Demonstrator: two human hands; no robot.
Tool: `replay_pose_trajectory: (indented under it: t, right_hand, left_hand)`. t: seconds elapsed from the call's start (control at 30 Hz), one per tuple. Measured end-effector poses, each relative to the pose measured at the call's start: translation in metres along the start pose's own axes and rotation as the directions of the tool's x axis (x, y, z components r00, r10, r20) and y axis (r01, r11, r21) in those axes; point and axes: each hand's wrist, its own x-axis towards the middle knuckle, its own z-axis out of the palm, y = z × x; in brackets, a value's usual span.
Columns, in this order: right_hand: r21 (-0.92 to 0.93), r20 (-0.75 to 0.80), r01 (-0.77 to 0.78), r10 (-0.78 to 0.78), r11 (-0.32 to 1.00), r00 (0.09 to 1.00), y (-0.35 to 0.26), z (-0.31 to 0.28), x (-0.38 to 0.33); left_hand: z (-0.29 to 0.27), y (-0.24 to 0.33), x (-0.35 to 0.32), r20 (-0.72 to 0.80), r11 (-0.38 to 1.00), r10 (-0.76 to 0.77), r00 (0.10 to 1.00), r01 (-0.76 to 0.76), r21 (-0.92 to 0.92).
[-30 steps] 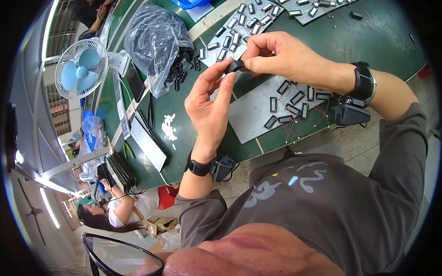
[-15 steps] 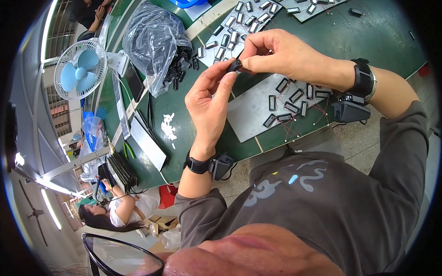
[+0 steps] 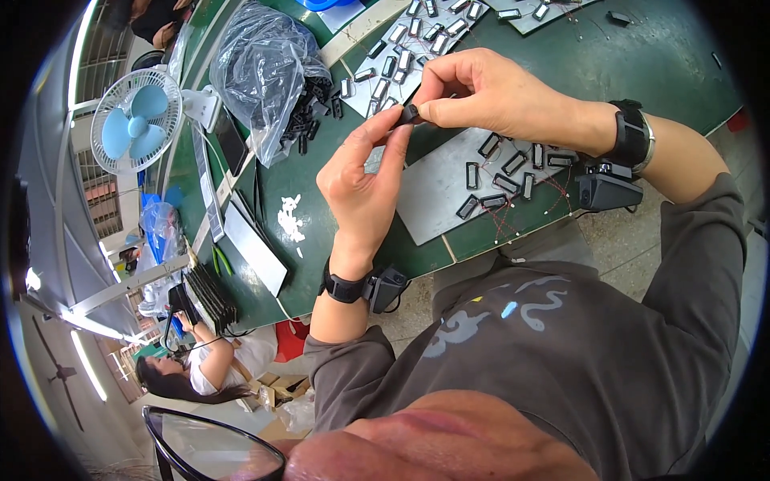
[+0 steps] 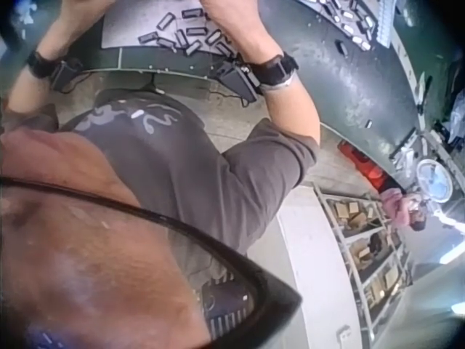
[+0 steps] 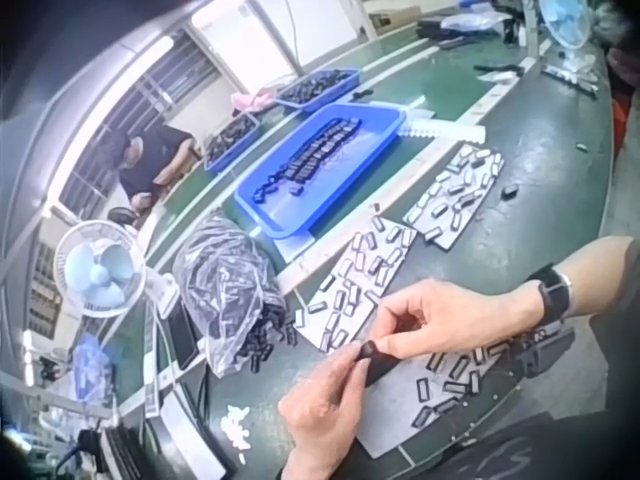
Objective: Manually snapping together small black plastic parts at an industrial workbench.
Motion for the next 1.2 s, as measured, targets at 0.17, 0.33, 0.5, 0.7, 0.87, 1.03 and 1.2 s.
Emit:
replay_pose_trajectory:
  t: [0.17, 0.33, 0.5, 0.7, 0.87, 1.03, 1.2]
  right_hand:
    - [0.075, 0.037, -0.032, 0.029, 0.997, 0.999, 0.0, 0.003, 0.0]
    - [0.116, 0.058, -0.021, 0.014, 0.993, 0.998, 0.006, 0.008, -0.001]
    - [0.018, 0.116, -0.035, 0.033, 0.999, 0.993, -0.001, 0.003, -0.003]
    - [-0.298, 0.097, 0.08, -0.054, 0.951, 0.994, -0.016, 0.002, -0.003]
    - [-0.486, 0.127, 0.328, -0.306, 0.81, 0.944, -0.015, 0.0, -0.003]
    - [-0.482, 0.187, 0.368, -0.317, 0.795, 0.93, -0.016, 0.0, -0.005]
    - [-0.61, 0.308, 0.454, -0.333, 0.65, 0.891, -0.02, -0.002, -0.01]
  left_hand:
    - [-0.002, -0.001, 0.003, -0.067, 0.948, 0.27, 0.961, -0.253, 0.192]
    - [-0.001, 0.0, 0.004, -0.017, 0.851, 0.415, 0.91, -0.381, 0.362]
    - [-0.002, 0.001, 0.001, 0.022, 0.815, 0.457, 0.889, -0.428, 0.391]
    - [-0.004, -0.001, 0.0, 0.058, 0.802, 0.467, 0.882, -0.451, 0.391]
    - [-0.003, 0.003, 0.004, -0.126, 0.91, 0.393, 0.911, -0.367, 0.193]
    - [-0.007, 0.002, 0.0, 0.072, 0.979, 0.162, 0.984, -0.169, 0.115]
    - [-0.007, 0.007, -0.002, 0.13, 0.964, 0.248, 0.96, -0.259, 0.068]
